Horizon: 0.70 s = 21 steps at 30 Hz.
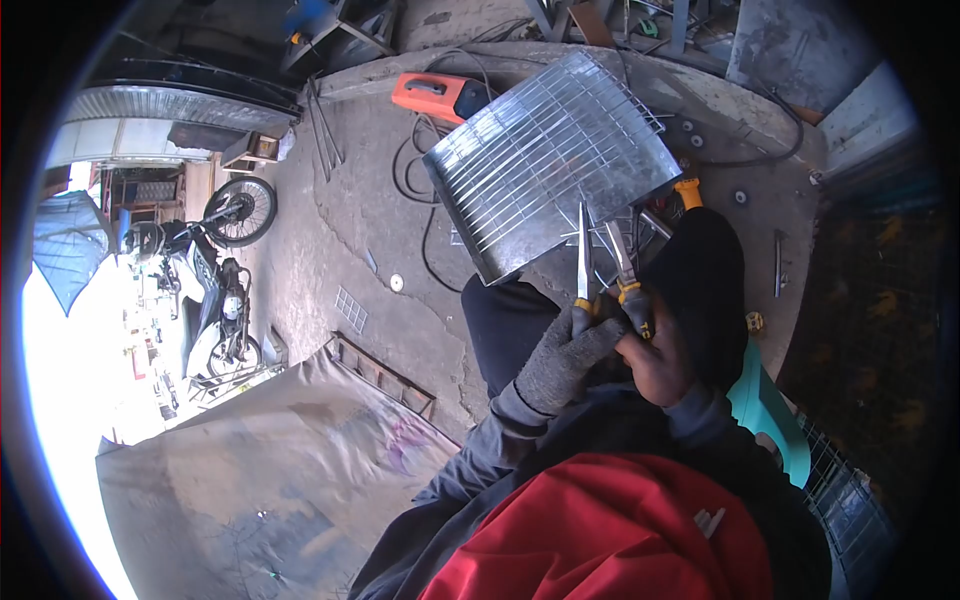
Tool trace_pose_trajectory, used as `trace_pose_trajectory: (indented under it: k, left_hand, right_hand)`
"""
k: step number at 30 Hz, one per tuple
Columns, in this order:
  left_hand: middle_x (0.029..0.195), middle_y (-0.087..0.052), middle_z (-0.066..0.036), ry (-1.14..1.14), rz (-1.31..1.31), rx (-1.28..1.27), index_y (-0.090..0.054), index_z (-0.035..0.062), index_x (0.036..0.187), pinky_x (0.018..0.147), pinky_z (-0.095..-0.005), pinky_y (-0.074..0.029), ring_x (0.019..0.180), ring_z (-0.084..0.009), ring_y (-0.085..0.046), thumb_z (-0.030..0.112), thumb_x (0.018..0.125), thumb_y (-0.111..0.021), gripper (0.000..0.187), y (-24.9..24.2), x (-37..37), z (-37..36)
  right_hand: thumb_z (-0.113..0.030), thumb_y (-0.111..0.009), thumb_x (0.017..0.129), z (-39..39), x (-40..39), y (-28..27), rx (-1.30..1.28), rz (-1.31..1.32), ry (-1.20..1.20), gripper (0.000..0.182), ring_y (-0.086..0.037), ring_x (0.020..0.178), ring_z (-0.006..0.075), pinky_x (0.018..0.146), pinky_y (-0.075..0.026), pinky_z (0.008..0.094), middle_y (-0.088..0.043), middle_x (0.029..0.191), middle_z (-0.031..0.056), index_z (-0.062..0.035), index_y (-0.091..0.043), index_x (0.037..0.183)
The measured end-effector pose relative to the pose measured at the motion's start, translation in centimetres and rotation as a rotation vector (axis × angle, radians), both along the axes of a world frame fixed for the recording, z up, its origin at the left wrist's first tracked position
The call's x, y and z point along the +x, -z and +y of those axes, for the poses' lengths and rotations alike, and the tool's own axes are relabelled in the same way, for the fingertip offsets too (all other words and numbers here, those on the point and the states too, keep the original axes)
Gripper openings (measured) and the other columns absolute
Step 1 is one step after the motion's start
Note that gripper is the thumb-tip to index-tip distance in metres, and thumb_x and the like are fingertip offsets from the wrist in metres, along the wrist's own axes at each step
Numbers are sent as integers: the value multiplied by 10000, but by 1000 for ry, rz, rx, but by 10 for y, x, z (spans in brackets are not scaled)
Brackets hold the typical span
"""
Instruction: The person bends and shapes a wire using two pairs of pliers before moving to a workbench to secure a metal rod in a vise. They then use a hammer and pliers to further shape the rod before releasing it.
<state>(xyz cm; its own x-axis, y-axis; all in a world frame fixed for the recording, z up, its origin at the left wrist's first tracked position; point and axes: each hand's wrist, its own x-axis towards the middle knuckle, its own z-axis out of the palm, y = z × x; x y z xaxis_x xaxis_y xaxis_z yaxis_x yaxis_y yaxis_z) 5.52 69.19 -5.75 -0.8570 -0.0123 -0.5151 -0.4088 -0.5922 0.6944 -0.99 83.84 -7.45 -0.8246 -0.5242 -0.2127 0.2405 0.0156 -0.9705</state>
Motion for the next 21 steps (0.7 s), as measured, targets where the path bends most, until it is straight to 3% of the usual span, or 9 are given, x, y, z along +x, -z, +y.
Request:
trace_pose_trajectory:
  k: [2, 4, 7, 14, 16, 17, 19, 21]
  left_hand:
    - [1117, -616, -47, 35, -17, 37, -554, 20, 1247, 836, -272, -511, 945, -124, -623, 182, 955, -638, 343, -5, -3, -3]
    - [936, -592, -3, 72, -68, 29, -583, 49, 1120, 713, -242, -459, 813, -93, -558, 189, 952, -632, 224, -13, -4, -3]
    - [891, -583, -3, -26, -36, 110, -575, 55, 1091, 684, -244, -447, 773, -95, -550, 145, 925, -631, 198, -14, -1, 4]
    - [862, -584, -21, 28, -3, 146, -559, 53, 1093, 648, -254, -459, 728, -114, -564, 71, 878, -625, 225, 7, 7, -1]
    - [870, -607, -35, -49, -33, 195, -558, 53, 1116, 626, -264, -476, 710, -127, -591, 65, 874, -626, 252, 7, 10, 1]
    - [870, -607, -35, -51, -33, 196, -558, 53, 1116, 626, -264, -476, 710, -127, -591, 65, 874, -626, 252, 7, 13, 1]
    - [886, -629, -51, -64, -84, 269, -557, 52, 1152, 612, -270, -486, 714, -133, -615, 75, 877, -635, 287, 8, 18, 1]
    - [879, -632, -56, -80, -78, 286, -555, 52, 1160, 615, -269, -490, 712, -136, -619, 76, 877, -638, 296, 6, 17, 7]
  right_hand:
    - [-79, -630, 872, 0, -1, 1, 2, -88, -52, 362, -586, 981, 174, 869, -473, 339, -588, 1035, 110, 5, -525, 1208]
    - [-64, -614, 866, -2, 2, 4, -69, -81, -30, 370, -569, 985, 157, 881, -463, 322, -584, 1033, 89, 5, -524, 1218]
    - [-42, -581, 862, 4, -1, 10, -50, -8, -103, 363, -571, 971, 157, 876, -465, 323, -586, 1025, 94, 4, -524, 1217]
    - [-60, -581, 841, 11, -1, 11, -55, -67, -116, 402, -598, 975, 191, 879, -471, 347, -606, 1015, 113, 10, -519, 1232]
    - [-76, -614, 834, 13, -4, 9, 70, 101, -93, 433, -648, 987, 301, 873, -490, 396, -631, 1036, 175, 21, -509, 1243]
    - [-76, -614, 834, 14, -5, 9, 70, 101, -95, 433, -648, 987, 301, 873, -490, 396, -631, 1036, 175, 21, -509, 1243]
    - [-68, -656, 815, 17, -7, 9, 333, 393, -72, 482, -642, 988, 427, 852, -502, 458, -629, 1057, 246, 35, -492, 1256]
    - [-69, -674, 804, 17, -7, 4, 368, 464, -58, 495, -631, 971, 453, 836, -503, 475, -622, 1056, 261, 38, -487, 1250]
